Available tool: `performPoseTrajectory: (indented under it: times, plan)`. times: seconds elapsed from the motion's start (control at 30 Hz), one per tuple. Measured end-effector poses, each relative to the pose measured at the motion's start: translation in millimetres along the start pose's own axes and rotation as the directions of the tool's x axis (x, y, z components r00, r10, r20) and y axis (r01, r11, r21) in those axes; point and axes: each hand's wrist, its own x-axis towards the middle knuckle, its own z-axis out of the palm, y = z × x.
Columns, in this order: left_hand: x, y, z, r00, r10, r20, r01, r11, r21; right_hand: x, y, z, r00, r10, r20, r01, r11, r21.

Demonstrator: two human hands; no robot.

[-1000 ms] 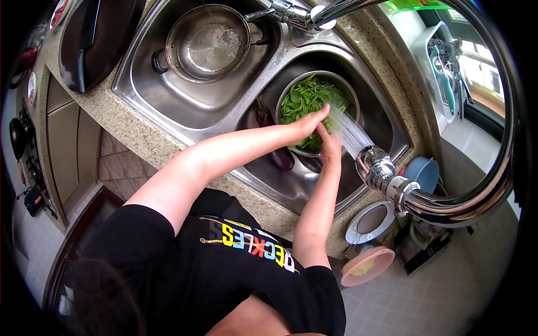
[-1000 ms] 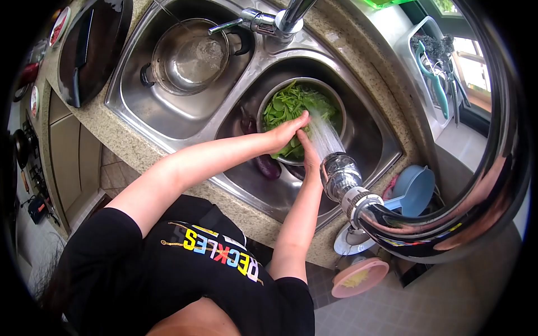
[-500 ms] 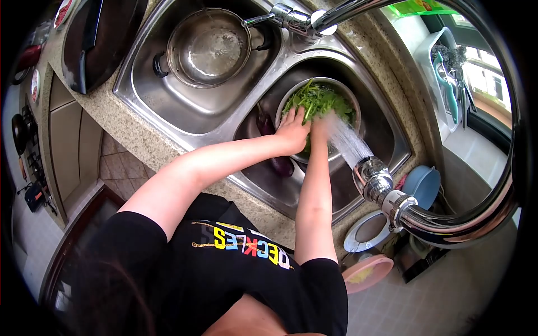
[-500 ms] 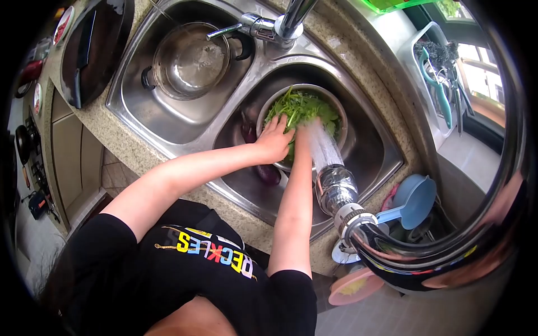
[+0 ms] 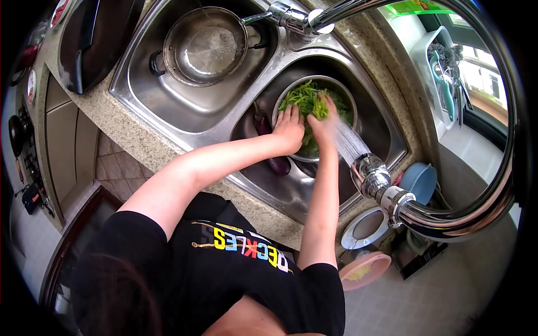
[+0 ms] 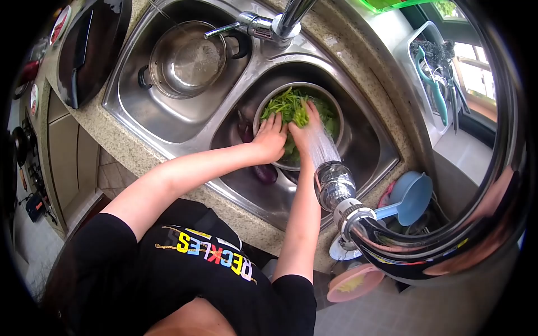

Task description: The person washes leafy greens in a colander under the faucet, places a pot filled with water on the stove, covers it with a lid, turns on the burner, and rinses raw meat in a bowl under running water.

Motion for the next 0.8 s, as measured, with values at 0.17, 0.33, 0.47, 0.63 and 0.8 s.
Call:
performPoseTrajectory:
  times: [0.17, 0.33, 0.47, 0.63, 0.8]
  plan:
    - [-9, -6, -6, 0.982, 0.104, 0.155, -0.131, 0.976, 0.174, 21, 0, 47, 0.997, -0.055, -0.046, 0.056, 0.998, 0.02]
    - [-5, -7, -15, 0.951, 0.109, 0.288, -0.182, 0.953, 0.241, 20, 4, 52, 0.968, -0.112, -0.226, 0.149, 0.977, 0.152]
    - [-11, -9, -6, 0.976, 0.149, 0.16, -0.187, 0.947, 0.26, 7, 5, 24, 0.925, 0.375, -0.057, -0.303, 0.819, 0.487]
    - [-13, -11, -9, 0.986, 0.166, -0.004, -0.165, 0.983, 0.076, -7, 0, 11, 0.791, 0.611, -0.017, -0.276, 0.382, 0.882]
    - [-1, -6, -44, 0.99, -0.083, -0.115, 0.011, 0.854, -0.52, -19, 33, 16, 0.76, 0.645, 0.082, -0.348, 0.297, 0.889]
